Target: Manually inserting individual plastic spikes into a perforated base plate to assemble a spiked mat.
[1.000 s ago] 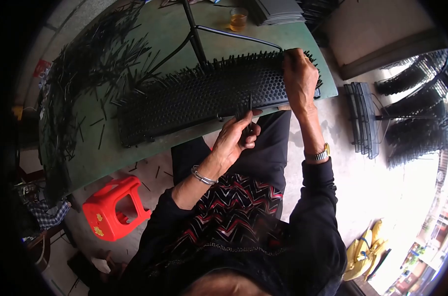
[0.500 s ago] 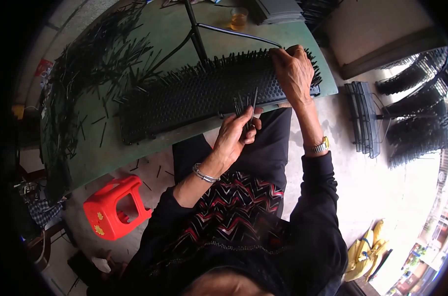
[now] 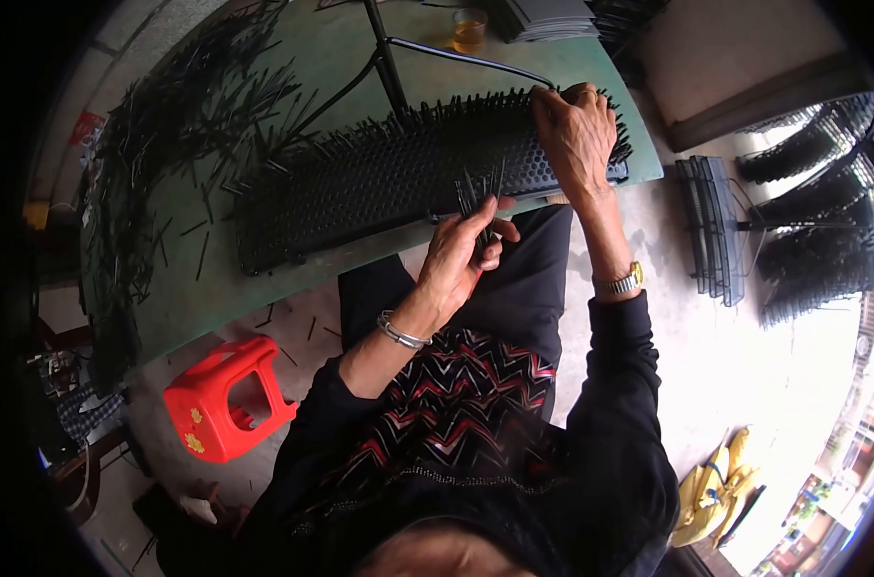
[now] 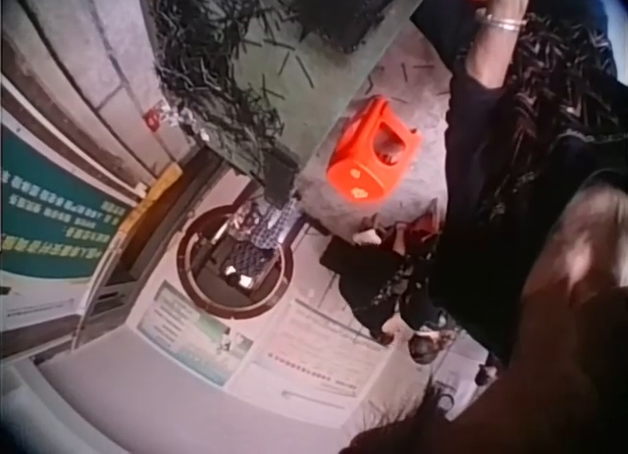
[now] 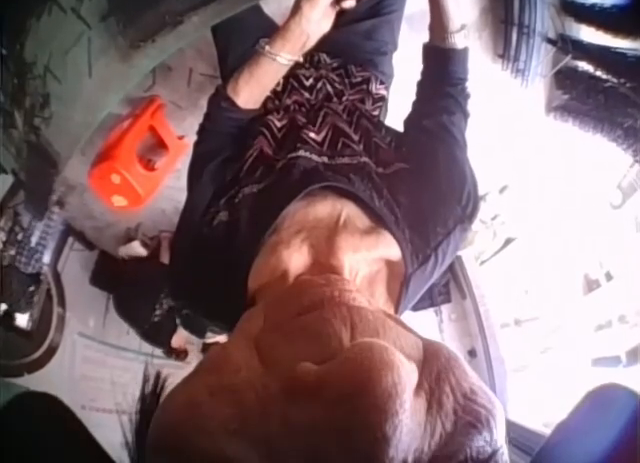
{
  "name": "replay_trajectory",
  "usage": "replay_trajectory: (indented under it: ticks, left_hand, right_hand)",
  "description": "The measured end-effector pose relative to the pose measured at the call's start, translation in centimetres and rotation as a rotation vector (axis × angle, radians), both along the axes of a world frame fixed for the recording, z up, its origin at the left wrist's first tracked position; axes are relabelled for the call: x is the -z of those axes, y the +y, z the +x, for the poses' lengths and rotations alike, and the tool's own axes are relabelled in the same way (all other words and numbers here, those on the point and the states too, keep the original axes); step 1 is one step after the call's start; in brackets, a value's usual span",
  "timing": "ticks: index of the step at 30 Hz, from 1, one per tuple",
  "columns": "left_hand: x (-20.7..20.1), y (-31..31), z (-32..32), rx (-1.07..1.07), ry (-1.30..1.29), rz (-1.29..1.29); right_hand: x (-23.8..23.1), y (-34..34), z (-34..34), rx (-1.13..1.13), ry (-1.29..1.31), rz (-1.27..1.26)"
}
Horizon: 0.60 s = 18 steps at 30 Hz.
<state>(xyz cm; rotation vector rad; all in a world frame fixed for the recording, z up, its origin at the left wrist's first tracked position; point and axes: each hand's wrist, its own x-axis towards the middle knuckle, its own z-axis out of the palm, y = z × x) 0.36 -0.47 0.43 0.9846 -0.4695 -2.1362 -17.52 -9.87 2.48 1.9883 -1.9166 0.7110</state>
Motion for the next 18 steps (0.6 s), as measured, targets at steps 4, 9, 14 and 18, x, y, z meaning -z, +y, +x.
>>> replay_trajectory:
  ticks: [4, 9, 14, 18]
  left_hand:
    - [0.0, 0.0, -0.2, 0.003, 0.040, 0.003]
    - [0.1, 0.0, -0.2, -0.018, 0.027, -0.015]
    - [0.3, 0.1, -0.3, -0.022, 0.012, -0.030]
    - [-0.1, 0.0, -0.5, -0.039, 0.001, -0.010]
  right_hand:
    - [0.2, -0.9, -0.3, 0.013, 0.038, 0.006]
    - [-0.2, -1.1, -0.4, -0.012, 0.066, 0.049]
    - [-0.1, -1.1, 0.0, -0.103, 0.066, 0.035]
    - [-0.2, -1.0, 0.0, -0.031, 0.065, -0.001]
